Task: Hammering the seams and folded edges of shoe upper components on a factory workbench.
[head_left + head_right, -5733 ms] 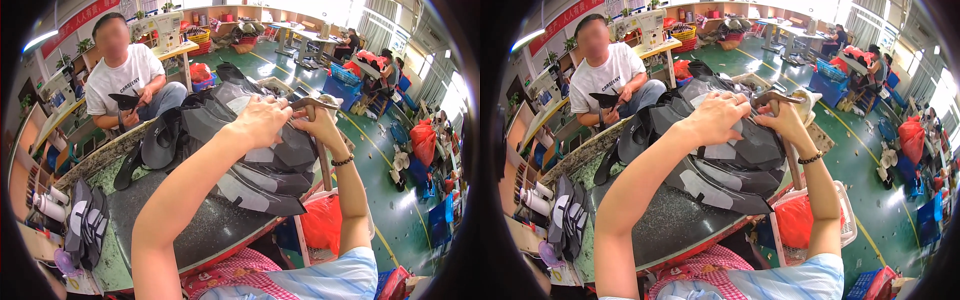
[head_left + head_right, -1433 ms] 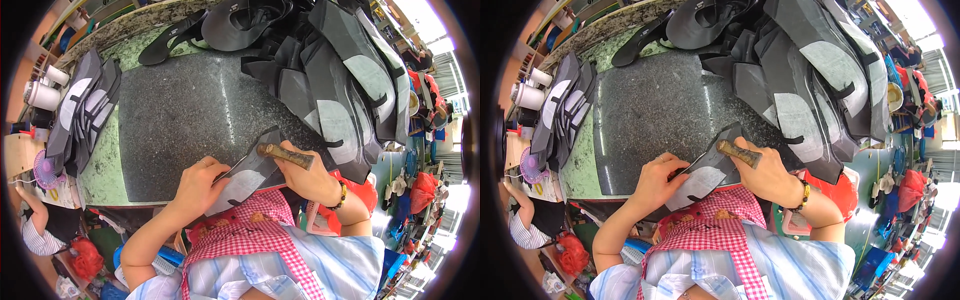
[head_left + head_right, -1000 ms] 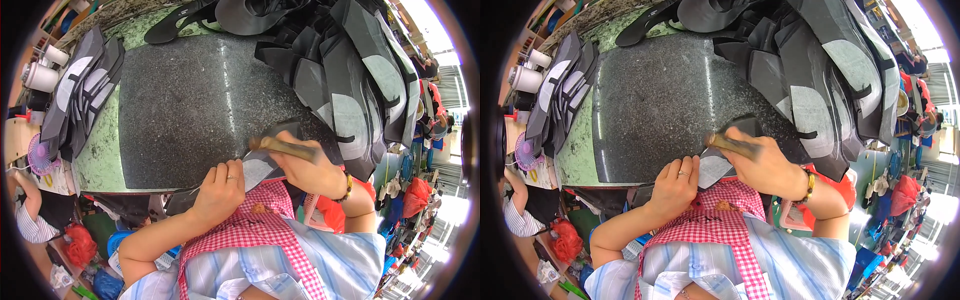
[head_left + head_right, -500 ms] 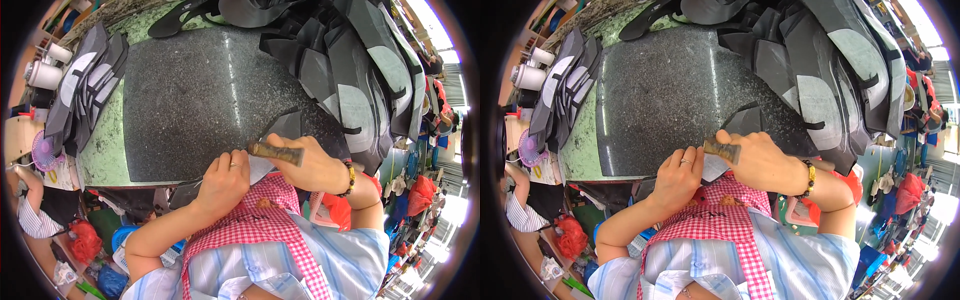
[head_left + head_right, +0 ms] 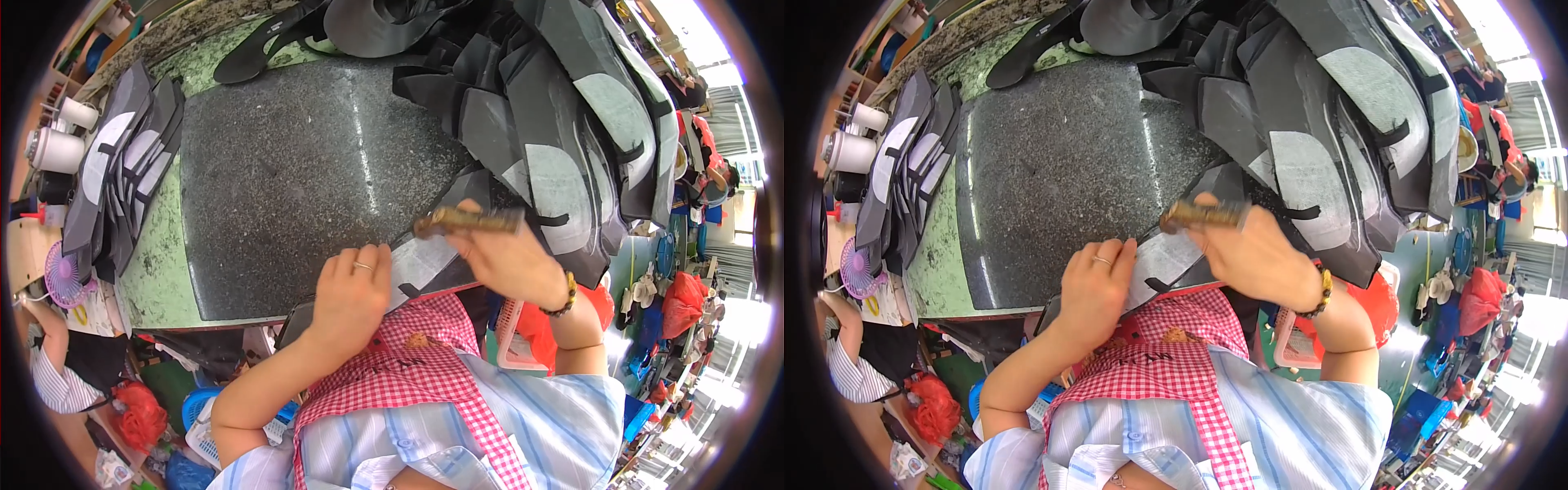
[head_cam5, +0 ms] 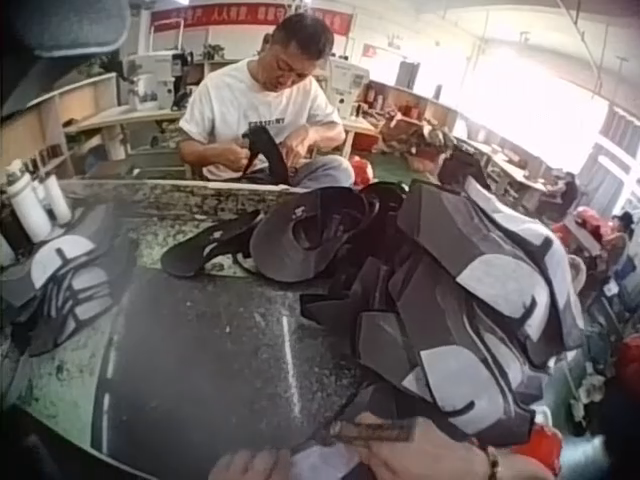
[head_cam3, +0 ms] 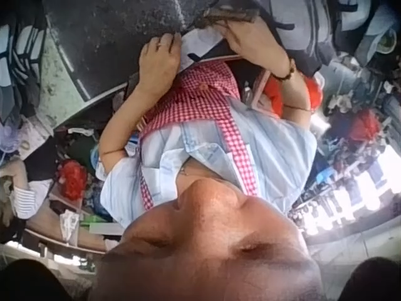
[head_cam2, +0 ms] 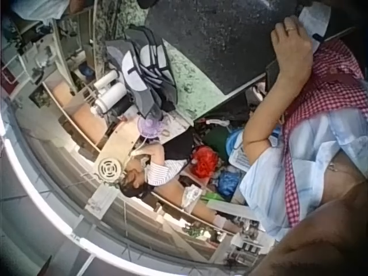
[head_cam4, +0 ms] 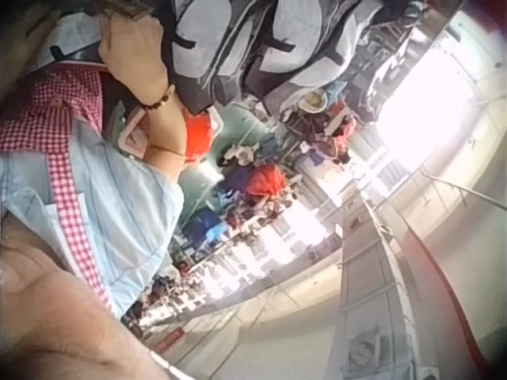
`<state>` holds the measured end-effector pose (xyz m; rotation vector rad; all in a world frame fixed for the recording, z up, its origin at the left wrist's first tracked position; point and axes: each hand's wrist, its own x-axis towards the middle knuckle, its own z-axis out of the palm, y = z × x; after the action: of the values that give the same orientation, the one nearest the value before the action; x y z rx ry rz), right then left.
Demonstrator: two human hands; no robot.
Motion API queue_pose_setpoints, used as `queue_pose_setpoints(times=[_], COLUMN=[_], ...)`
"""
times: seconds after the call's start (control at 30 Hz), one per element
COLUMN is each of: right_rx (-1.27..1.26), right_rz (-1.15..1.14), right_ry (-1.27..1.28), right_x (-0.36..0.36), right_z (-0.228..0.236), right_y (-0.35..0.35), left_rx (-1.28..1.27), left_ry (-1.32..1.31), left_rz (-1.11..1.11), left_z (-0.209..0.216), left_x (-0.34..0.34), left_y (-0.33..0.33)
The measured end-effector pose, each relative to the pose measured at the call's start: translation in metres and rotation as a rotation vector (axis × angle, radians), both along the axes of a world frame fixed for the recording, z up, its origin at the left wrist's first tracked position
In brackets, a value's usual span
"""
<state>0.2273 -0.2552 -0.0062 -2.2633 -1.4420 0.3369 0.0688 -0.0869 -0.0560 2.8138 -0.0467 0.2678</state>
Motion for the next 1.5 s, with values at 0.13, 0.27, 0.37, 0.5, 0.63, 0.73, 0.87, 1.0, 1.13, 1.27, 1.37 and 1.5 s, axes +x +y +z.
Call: queue_pose_setpoints(times=[0.13,0.27,0.37,0.5,0.63,0.73,0.87,1.0,1.13,1.27,1.37,1.5], right_rx=[0.128,-0.043,-0.019,0.052,-0.111,-0.131,-0.237,-0.008,-0.049,-0.208,-0.217,-0.147], right_rz=[-0.098,0.012,-0.022,0.138,0.109,0.206,0.349,0.189,0.376,0.109,0.072,0.109], right_ry=[0.256,0.016,0.073,0.048,0.001,0.039,-0.017,0.167,-0.055,0.011,-0.054,0.065], right_x=[-0.011,-0.014,-0.010,-0.032,-0.021,-0.046,-0.034,-0.052,-0.042,-0.044,-0.050,-0.041], right_z=[0.002,-0.009,0.001,-0.006,-0.005,-0.007,0.005,0.004,0.004,0.011,0.004,0.010], right_y=[0.007,0.007,0.015,0.019,0.030,0.023,0.044,0.041,0.050,0.035,0.034,0.037], left_rx=[0.215,-0.335,0.144,-0.250,-0.054,0.036,-0.263,-0.129,-0.354,-0.389,-0.359,0.083], left_ry=[-0.073,0.043,-0.071,-0.081,-0.090,-0.192,0.040,-0.105,-0.079,-0.104,0.157,-0.036], left_rz=[-0.010,0.044,-0.047,0.041,-0.097,-0.104,-0.165,-0.169,-0.110,-0.084,-0.233,-0.286], left_z=[-0.006,-0.004,-0.007,-0.005,-0.009,-0.009,-0.006,-0.005,-0.017,-0.018,-0.005,-0.002], left_x=[-0.004,-0.008,-0.019,-0.021,-0.034,-0.040,-0.045,-0.046,-0.036,-0.009,-0.019,-0.037], left_y=[-0.009,0.015,0.003,0.018,0.031,0.029,0.061,0.057,0.054,0.046,0.082,0.068])
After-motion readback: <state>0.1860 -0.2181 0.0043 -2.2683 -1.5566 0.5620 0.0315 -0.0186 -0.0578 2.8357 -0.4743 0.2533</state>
